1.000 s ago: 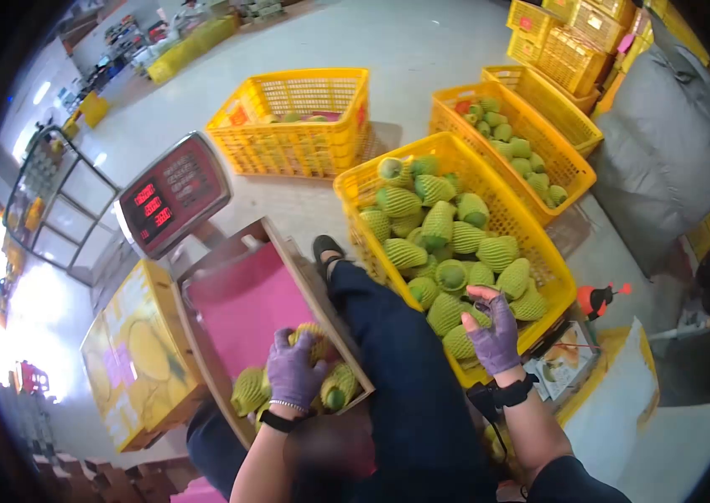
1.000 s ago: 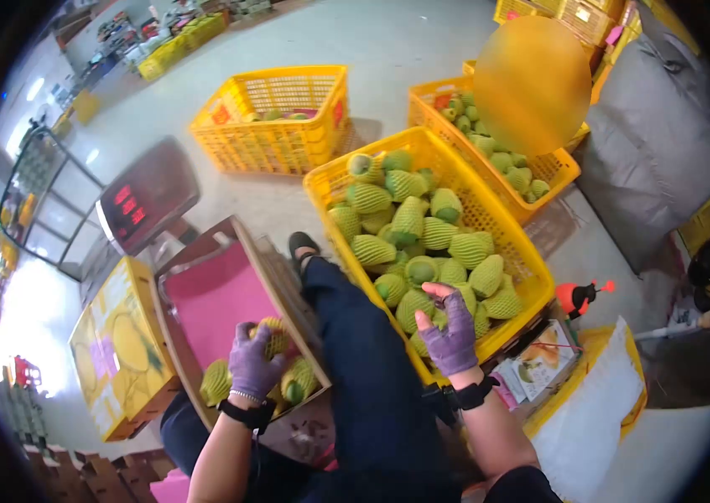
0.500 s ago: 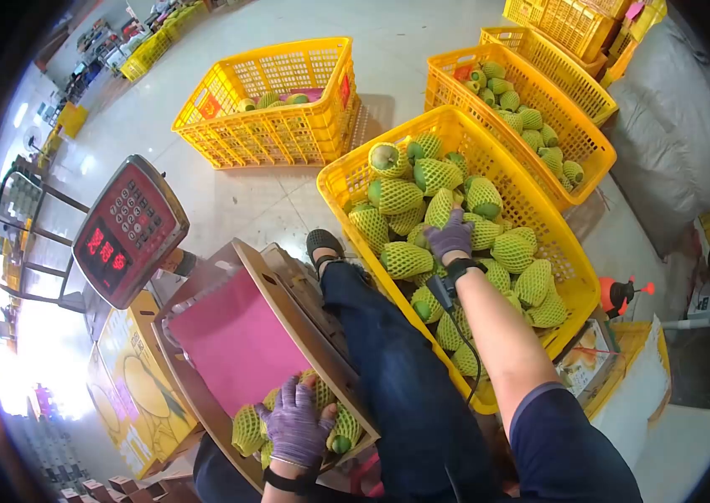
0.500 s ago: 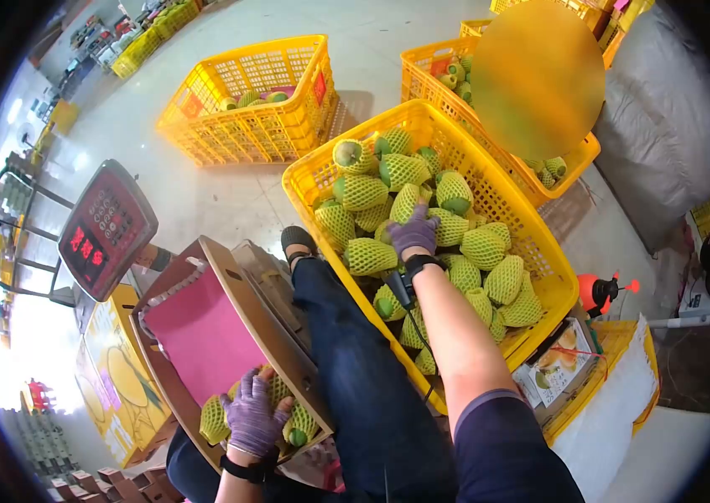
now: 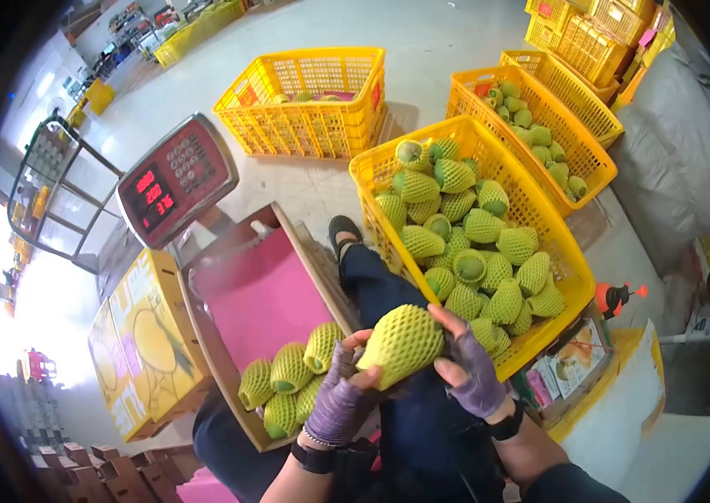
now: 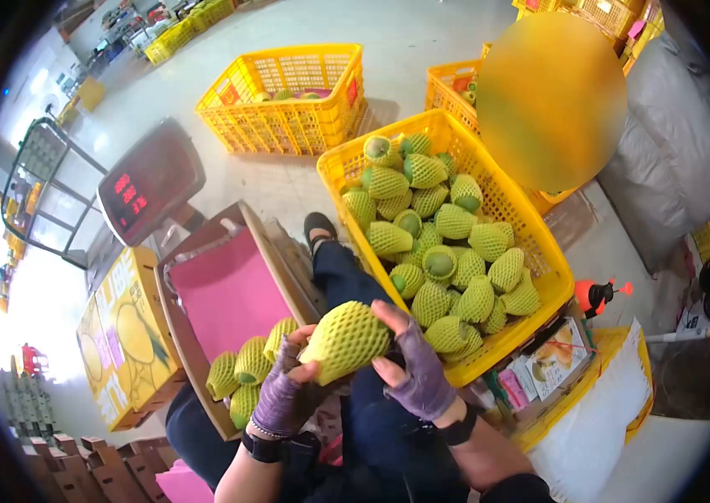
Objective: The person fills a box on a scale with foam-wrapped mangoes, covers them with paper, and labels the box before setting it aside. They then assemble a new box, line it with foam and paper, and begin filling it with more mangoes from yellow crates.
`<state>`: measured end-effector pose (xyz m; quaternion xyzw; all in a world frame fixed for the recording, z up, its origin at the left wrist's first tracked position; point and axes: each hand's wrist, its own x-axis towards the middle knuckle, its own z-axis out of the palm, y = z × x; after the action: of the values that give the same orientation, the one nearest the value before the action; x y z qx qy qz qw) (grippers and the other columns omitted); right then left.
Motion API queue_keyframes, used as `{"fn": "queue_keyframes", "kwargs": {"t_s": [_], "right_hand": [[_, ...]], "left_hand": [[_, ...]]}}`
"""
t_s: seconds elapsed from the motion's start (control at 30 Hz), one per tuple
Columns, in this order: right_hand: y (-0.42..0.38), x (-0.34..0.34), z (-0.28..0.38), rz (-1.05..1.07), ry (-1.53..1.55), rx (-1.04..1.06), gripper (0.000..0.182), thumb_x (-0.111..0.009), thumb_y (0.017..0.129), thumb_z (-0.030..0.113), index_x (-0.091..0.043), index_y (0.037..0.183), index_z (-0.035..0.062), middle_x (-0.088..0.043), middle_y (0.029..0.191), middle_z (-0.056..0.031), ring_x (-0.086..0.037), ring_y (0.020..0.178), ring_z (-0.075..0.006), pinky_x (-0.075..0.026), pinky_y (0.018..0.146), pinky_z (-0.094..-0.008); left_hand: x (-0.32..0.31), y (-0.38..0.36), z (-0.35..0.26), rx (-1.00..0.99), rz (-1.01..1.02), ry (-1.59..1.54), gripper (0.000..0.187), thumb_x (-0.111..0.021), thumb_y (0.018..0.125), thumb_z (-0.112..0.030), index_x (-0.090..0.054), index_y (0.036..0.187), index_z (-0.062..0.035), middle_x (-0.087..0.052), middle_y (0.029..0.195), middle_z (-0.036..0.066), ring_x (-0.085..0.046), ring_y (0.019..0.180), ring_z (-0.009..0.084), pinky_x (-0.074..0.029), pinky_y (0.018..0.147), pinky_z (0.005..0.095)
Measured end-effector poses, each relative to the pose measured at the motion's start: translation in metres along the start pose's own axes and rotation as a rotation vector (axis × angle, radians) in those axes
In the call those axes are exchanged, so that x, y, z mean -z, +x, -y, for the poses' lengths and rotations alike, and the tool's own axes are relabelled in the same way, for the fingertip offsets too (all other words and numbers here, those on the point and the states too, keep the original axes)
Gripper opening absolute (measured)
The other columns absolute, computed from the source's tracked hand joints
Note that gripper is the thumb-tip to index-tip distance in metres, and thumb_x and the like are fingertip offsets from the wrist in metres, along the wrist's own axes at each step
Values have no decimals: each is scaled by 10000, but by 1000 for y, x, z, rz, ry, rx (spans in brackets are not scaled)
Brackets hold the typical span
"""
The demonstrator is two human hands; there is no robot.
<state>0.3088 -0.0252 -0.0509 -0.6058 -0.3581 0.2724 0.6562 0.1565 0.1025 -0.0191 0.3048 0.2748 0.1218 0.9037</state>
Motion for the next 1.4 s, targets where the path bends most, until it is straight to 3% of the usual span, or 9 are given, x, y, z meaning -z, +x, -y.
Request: {"fn": "queue_keyframes", "kwargs": {"t_s": [0.1, 0.27, 0.43, 0.6, 0.67, 0.77, 0.93, 1.07, 1.4], "right_hand": [[-2, -17, -8, -23, -164, 33, 665, -705, 836, 344, -445, 1350, 12, -492, 1294, -197, -512, 1170, -301, -400, 1000, -366], [4, -21, 3, 36, -257, 234, 560, -713, 837, 411, -569, 1192, 2, -561, 1147, -121, -553, 1035, -225, -442, 907, -342], [13, -25, 33, 124, -331, 486, 169, -724, 826, 143, -632, 940, 59, -649, 886, -111, -629, 752, -278, -511, 655, -349], [33, -25, 43, 302, -346, 503, 187, -713, 825, 97, -625, 987, 71, -664, 934, -121, -655, 788, -289, -532, 672, -372], [63, -23, 26, 503, -427, 515, 263, -690, 829, 62, -611, 1079, 50, -652, 1034, -154, -648, 917, -332, -534, 786, -381], [135, 10, -21, 140, -720, 427, 430, -668, 799, 28, -539, 1209, 37, -571, 1221, -203, -548, 1135, -377, -455, 975, -394], [210, 43, -135, 396, -1327, -112, 597, -710, 752, 127, -499, 1303, 223, -462, 1377, -194, -494, 1217, -372, -435, 999, -421], [214, 39, -198, 448, -1479, -123, 589, -719, 758, 219, -500, 1301, 286, -436, 1414, -178, -504, 1214, -356, -436, 994, -426], [134, 93, -106, -312, -130, -180, 428, -603, 871, 377, -491, 1086, 23, -569, 896, -93, -536, 843, -191, -453, 770, -317]], "left_hand": [[-5, -16, 10, -145, 14, 196, 631, -657, 857, -264, -355, 1376, -71, -431, 1359, 126, -444, 1262, 242, -387, 1040, 363], [-2, -34, -1, -96, 63, -138, 792, -681, 839, -275, -260, 1460, -23, -404, 1401, 134, -424, 1286, 247, -364, 1066, 386], [1, -40, -16, 26, 146, 54, 853, -731, 788, -267, -272, 1457, -5, -440, 1377, 135, -451, 1270, 243, -364, 1068, 380], [3, -30, -45, 178, 177, 162, 870, -800, 719, -210, -335, 1422, 6, -490, 1326, 120, -470, 1244, 230, -357, 1066, 350], [18, -21, -70, -40, 103, 618, 817, -821, 724, -201, -386, 1391, -18, -522, 1259, 98, -486, 1207, 215, -370, 1042, 339], [71, 0, -109, -315, -199, 968, 712, -811, 728, -153, -424, 1309, -14, -561, 1184, 97, -563, 1082, 173, -487, 903, 305], [165, 24, -121, 190, -647, 2164, 668, -757, 723, -240, -460, 1297, -73, -583, 1131, 180, -590, 1058, 323, -496, 914, 407], [176, 17, -101, 216, -568, 2235, 690, -795, 676, -343, -484, 1250, -122, -575, 1170, 158, -560, 1094, 360, -454, 940, 460], [149, 22, -101, 28, -659, 2485, 694, -793, 675, -371, -520, 1253, -99, -564, 1194, 184, -561, 1061, 358, -452, 938, 427]]}}
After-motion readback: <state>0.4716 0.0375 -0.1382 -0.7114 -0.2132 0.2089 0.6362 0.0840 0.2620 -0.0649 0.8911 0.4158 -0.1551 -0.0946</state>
